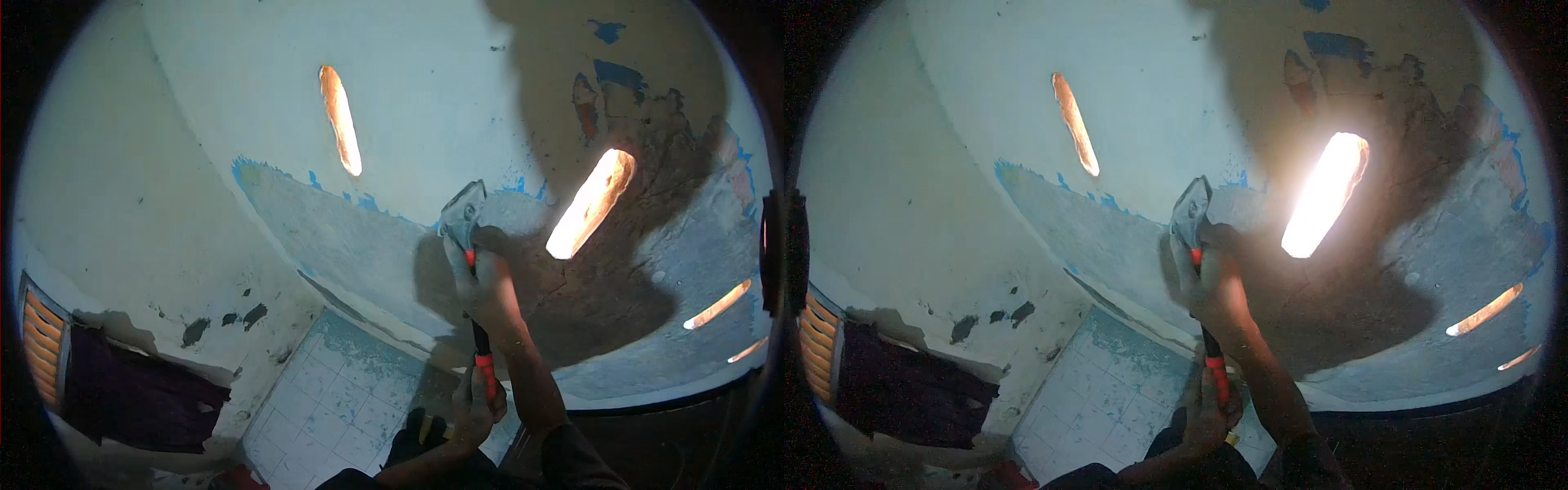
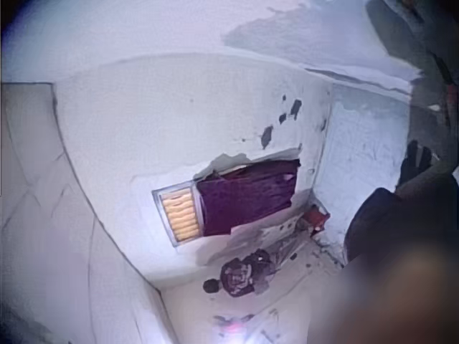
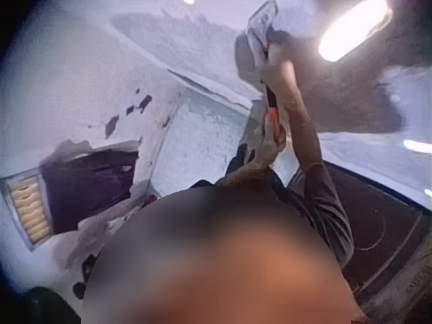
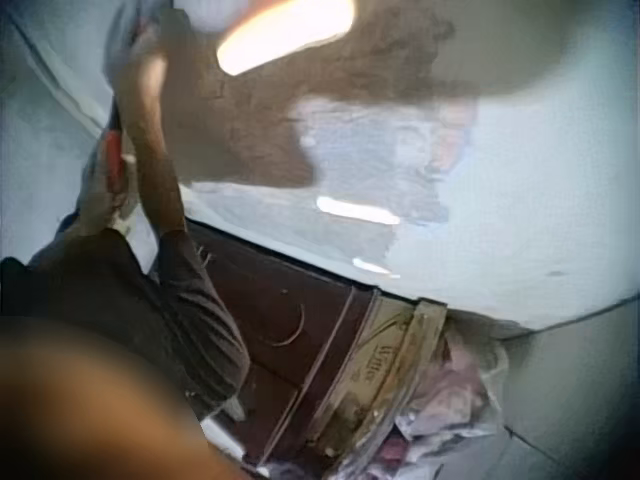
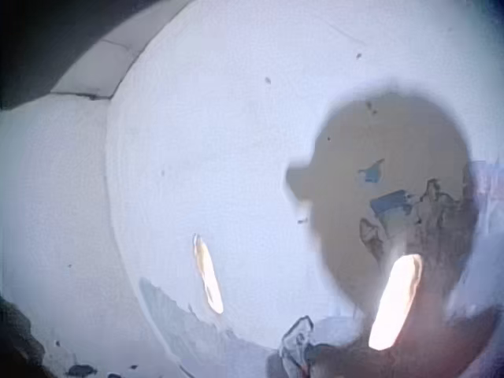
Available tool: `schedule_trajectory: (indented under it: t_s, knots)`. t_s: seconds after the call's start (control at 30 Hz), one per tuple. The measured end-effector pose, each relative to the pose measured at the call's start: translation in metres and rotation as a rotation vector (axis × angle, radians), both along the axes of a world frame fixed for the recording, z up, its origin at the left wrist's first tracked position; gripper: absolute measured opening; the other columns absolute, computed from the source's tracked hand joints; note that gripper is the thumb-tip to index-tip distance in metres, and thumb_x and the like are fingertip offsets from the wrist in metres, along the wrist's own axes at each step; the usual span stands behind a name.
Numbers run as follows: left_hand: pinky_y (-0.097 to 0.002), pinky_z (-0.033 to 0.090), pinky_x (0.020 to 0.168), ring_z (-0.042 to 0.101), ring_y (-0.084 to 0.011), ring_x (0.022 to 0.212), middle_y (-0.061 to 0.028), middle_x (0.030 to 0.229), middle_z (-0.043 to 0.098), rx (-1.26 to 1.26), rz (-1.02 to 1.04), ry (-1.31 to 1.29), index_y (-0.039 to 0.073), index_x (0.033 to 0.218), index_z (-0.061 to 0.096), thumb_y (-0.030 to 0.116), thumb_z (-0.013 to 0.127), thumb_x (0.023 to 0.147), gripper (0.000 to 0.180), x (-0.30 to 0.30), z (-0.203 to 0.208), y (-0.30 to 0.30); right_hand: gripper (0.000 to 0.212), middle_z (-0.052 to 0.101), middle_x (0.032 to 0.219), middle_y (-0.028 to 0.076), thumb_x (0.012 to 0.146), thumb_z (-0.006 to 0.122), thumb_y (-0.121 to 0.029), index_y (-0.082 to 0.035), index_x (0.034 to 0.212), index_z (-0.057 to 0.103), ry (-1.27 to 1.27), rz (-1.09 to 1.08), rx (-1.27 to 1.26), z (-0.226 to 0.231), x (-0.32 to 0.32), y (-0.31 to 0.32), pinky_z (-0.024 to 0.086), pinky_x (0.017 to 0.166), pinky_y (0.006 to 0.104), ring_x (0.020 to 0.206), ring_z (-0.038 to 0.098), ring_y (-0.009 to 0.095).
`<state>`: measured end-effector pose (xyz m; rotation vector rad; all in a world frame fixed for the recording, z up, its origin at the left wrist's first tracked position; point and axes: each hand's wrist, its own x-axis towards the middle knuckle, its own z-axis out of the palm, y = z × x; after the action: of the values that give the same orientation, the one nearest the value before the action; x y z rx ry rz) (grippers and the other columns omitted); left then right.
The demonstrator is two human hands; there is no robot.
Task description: The person scrapes peeling paint and plaster from a ceiling using a handheld scraper.
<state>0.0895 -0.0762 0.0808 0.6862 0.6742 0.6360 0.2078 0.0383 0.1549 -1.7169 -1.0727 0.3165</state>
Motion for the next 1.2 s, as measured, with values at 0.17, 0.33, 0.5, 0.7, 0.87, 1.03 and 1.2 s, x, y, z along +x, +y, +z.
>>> schedule_trajectory:
  t_s: [0.17,0.33,0.5,0.7,0.87,1.03,1.2]
  knots:
    - [-0.0249,0.029,0.038,0.036,-0.0091,0.044,-0.0017,0.060,0.040,-0.161,0.017,-0.096,0.005,0.094,0.042,0.039,0.034,0.101,0.036,-0.004,-0.004,-0.006,0.045,0.044,0.047,0.006,0.093,0.057,-0.030,0.002,0.063,0.048,0.050,0.017,0.018,0.004,-0.011,-0.008,0.038,0.040,0.0309,0.041,0.048,0.014]
    - [-0.0249,0.029,0.038,0.036,-0.0088,0.045,-0.0014,0.060,0.038,-0.218,0.034,-0.278,0.006,0.095,0.042,0.038,0.035,0.101,0.033,-0.003,-0.013,-0.011,0.041,0.042,0.049,0.006,0.093,0.057,-0.026,0.002,0.065,0.048,0.038,0.026,-0.071,-0.003,-0.007,-0.008,0.036,0.040,0.0307,0.041,0.044,0.012]
    - [-0.0257,0.030,0.039,0.038,-0.0097,0.044,-0.0016,0.058,0.040,-0.118,0.011,-0.092,0.006,0.094,0.043,0.041,0.034,0.101,0.037,0.003,0.003,0.008,0.042,0.045,0.049,0.009,0.092,0.059,-0.027,0.002,0.062,0.048,-0.252,-0.012,0.255,-0.003,0.000,0.010,0.039,0.040,0.0318,0.041,0.048,0.014]
    - [-0.0255,0.033,0.040,0.043,-0.0109,0.045,-0.0030,0.060,0.045,0.156,0.058,0.089,0.004,0.103,0.049,0.038,0.039,0.100,0.035,-0.012,-0.027,-0.007,0.031,0.047,0.052,0.006,0.093,0.056,-0.026,0.000,0.078,0.054,-0.211,-0.003,0.267,-0.020,-0.005,0.002,0.038,0.039,0.0325,0.041,0.048,0.013]
    - [-0.0282,0.040,0.050,0.051,-0.0113,0.057,-0.0037,0.072,0.053,0.596,0.013,0.281,0.001,0.132,0.043,0.042,0.040,0.099,0.053,-0.019,-0.071,0.038,0.035,0.047,0.051,0.001,0.095,0.055,-0.027,-0.002,0.071,0.053,0.191,-0.053,0.007,-0.002,-0.015,0.003,0.037,0.037,0.0299,0.041,0.048,0.010]
    - [-0.0259,0.039,0.049,0.048,-0.0094,0.055,-0.0018,0.067,0.051,0.348,-0.014,0.156,0.002,0.139,0.037,0.042,0.038,0.099,0.057,-0.035,-0.058,0.047,0.029,0.047,0.054,0.001,0.095,0.054,-0.027,0.001,0.093,0.055,0.393,0.007,0.076,-0.011,-0.026,0.005,0.037,0.035,0.0272,0.041,0.047,0.008]
    - [-0.0222,0.036,0.047,0.042,-0.0051,0.051,0.0021,0.066,0.047,0.225,-0.059,0.148,0.005,0.137,0.041,0.034,0.046,0.098,0.049,-0.041,-0.040,0.057,0.025,0.039,0.050,-0.002,0.097,0.049,-0.028,-0.004,0.099,0.052,0.454,0.000,0.148,-0.018,-0.019,0.014,0.034,0.034,0.0251,0.037,0.040,0.008]
